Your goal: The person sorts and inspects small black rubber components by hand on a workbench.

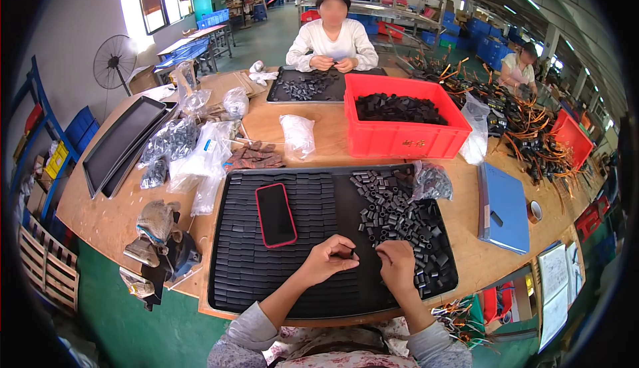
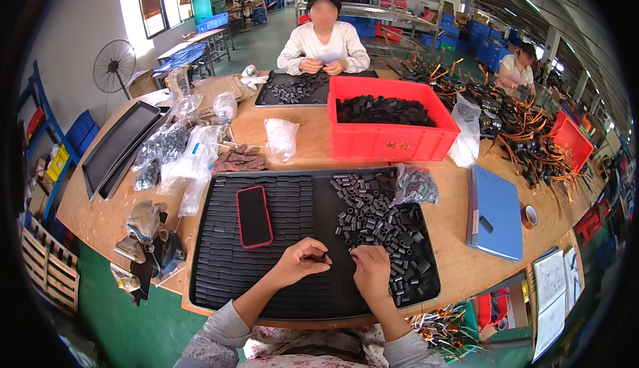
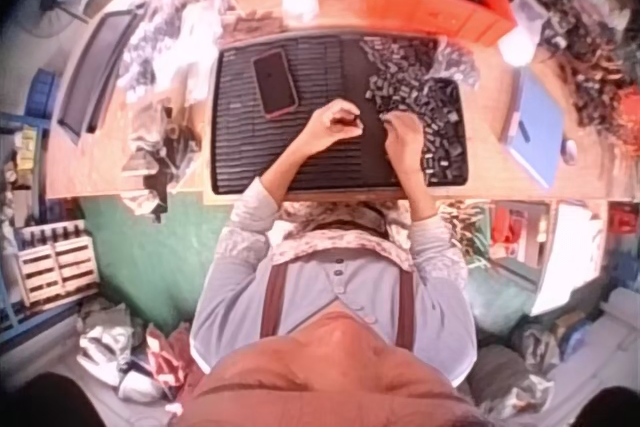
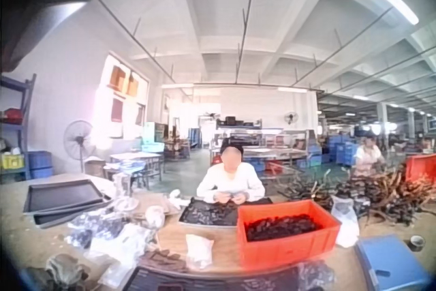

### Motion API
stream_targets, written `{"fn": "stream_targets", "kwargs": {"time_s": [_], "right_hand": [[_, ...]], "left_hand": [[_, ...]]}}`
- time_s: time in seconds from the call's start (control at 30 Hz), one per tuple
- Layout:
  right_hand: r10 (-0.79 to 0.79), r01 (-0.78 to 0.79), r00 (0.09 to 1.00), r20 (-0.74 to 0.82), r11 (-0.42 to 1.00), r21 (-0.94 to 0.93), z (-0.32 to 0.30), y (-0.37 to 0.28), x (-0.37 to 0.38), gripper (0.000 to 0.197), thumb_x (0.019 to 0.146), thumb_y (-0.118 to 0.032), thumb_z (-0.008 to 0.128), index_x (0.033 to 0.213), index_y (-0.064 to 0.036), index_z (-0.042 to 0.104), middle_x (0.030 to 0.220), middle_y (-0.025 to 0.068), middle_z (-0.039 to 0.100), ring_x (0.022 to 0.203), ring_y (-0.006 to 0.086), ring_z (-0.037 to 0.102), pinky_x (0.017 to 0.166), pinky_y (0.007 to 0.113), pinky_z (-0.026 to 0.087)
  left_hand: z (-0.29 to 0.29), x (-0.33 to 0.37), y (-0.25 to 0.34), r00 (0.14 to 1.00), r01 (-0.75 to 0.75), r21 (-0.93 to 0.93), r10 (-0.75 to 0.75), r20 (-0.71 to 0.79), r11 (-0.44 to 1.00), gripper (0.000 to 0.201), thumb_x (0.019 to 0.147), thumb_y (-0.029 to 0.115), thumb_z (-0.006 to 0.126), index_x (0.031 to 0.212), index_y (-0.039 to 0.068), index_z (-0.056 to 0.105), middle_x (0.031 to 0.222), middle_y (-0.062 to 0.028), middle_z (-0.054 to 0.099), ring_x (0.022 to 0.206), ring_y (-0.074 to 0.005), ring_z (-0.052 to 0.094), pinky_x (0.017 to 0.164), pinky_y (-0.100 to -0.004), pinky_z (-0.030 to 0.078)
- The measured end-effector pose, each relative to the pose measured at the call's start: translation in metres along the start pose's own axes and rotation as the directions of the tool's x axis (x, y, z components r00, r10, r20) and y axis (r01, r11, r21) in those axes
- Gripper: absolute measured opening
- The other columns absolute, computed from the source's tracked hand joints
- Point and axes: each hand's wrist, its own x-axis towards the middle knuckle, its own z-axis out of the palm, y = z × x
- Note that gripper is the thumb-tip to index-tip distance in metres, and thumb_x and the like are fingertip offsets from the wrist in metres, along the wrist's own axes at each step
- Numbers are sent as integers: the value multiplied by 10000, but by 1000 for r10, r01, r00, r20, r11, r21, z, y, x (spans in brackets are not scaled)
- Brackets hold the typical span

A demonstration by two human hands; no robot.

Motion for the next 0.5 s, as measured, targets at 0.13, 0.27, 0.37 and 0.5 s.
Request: {"fn": "stream_targets", "kwargs": {"time_s": [0.13,0.27,0.37,0.5], "right_hand": [[416,-405,894,166,594,695,-2,-20,7,168,812,65,654,933,-49,627,916,43,657,816,141,628,758,264,489],[336,-536,829,446,253,806,7,-22,7,152,856,37,658,981,-30,602,912,16,646,843,79,614,767,221,492],[289,-452,891,349,524,722,6,-22,5,181,842,57,662,996,-19,606,916,24,648,865,95,632,758,236,511],[277,-399,915,292,536,744,0,-29,6,215,807,81,679,993,-13,626,937,47,666,887,117,653,758,252,530]], "left_hand": [[-5,3,-9,997,16,181,-30,71,983,224,791,72,792,974,-1,686,875,-33,677,822,-67,628,744,-221,534],[-6,1,-5,990,101,278,-123,64,955,209,773,55,803,933,-29,698,885,-33,671,828,-75,630,754,-224,524],[-5,-1,-5,994,71,276,-91,62,958,239,776,80,808,957,-33,700,869,-30,678,817,-60,619,734,-211,515],[-1,-2,1,989,143,149,-148,27,978,235,821,99,772,999,-36,700,897,-49,689,835,-77,633,754,-218,520]]}}
